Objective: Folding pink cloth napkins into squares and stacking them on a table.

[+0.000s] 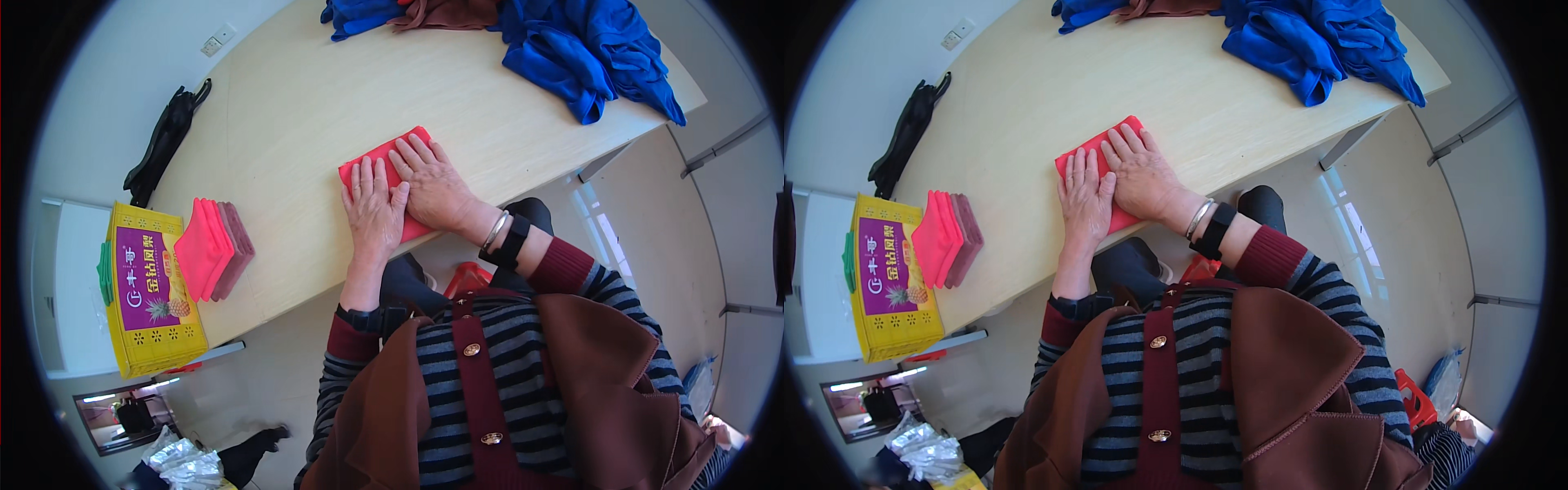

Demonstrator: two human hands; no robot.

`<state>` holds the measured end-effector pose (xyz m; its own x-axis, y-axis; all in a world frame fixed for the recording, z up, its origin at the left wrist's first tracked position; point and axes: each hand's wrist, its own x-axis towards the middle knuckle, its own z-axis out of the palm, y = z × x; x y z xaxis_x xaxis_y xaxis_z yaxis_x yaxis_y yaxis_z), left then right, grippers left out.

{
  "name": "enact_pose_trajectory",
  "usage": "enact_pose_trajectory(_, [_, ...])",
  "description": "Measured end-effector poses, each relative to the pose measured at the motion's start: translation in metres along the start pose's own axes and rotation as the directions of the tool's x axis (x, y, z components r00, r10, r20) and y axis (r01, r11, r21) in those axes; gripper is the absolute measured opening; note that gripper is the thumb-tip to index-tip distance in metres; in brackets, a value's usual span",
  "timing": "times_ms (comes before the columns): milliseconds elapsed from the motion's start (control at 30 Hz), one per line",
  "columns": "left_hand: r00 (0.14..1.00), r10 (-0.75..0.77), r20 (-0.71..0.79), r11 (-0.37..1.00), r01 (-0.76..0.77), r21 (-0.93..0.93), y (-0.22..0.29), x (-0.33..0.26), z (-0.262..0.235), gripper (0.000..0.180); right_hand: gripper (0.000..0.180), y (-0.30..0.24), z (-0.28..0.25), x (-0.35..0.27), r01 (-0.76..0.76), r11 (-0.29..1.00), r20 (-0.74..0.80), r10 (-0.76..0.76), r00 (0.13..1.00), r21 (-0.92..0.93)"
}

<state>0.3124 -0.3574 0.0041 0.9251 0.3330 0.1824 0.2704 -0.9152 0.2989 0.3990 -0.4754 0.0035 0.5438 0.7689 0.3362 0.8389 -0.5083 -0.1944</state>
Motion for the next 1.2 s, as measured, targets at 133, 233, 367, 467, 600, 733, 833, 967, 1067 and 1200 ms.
enact_pose_trajectory(133, [1.0,0.01,-0.009,1.0,-0.01,-0.004,0.004,-0.003,0.0,0.072,0.059,0.0,-0.004,-0.004,-0.011,1.0,-0.006,0.011,1.0,-0.009])
enact_pose_trajectory(233, [1.0,0.001,0.011,1.0,-0.001,-0.009,0.005,-0.01,-0.002,0.073,0.059,-0.006,-0.008,-0.009,-0.021,1.0,0.034,0.022,0.999,-0.015])
enact_pose_trajectory(367, [1.0,-0.007,0.015,1.0,0.008,-0.008,0.007,-0.01,-0.003,0.073,0.06,-0.006,-0.012,-0.009,-0.025,0.999,0.053,0.027,0.998,-0.03])
enact_pose_trajectory(467, [1.0,0.0,-0.005,1.0,0.0,-0.017,0.002,-0.007,0.0,0.073,0.06,-0.004,-0.01,-0.006,-0.015,1.0,0.048,0.016,0.999,-0.019])
enact_pose_trajectory(600, [0.999,0.009,-0.044,0.997,-0.013,-0.078,-0.014,-0.003,-0.005,0.072,0.06,0.009,-0.015,0.007,-0.027,0.995,0.063,0.021,0.998,0.092])
enact_pose_trajectory(733, [0.998,-0.053,-0.043,0.993,0.048,-0.106,-0.018,-0.002,-0.011,0.071,0.06,0.009,-0.022,0.013,-0.058,0.978,0.098,0.039,0.994,0.201])
enact_pose_trajectory(833, [0.998,-0.047,-0.044,0.999,0.047,0.005,-0.014,0.008,-0.012,0.07,0.059,0.005,-0.019,0.018,-0.037,0.996,0.005,0.037,0.999,0.076])
enact_pose_trajectory(967, [0.997,-0.076,-0.018,0.997,0.076,0.008,-0.011,0.0,0.0,0.069,0.059,0.003,-0.004,0.005,-0.029,0.998,0.026,0.027,0.999,0.054])
enact_pose_trajectory(1067, [0.998,-0.057,-0.037,0.998,0.057,0.006,-0.011,0.001,0.001,0.068,0.059,0.007,-0.002,0.005,-0.03,0.997,0.008,0.03,1.0,0.075])
enact_pose_trajectory(1200, [0.998,-0.027,-0.053,0.999,0.029,0.045,-0.007,0.0,-0.007,0.069,0.058,0.008,-0.008,0.01,-0.034,0.998,0.059,0.031,0.998,0.047])
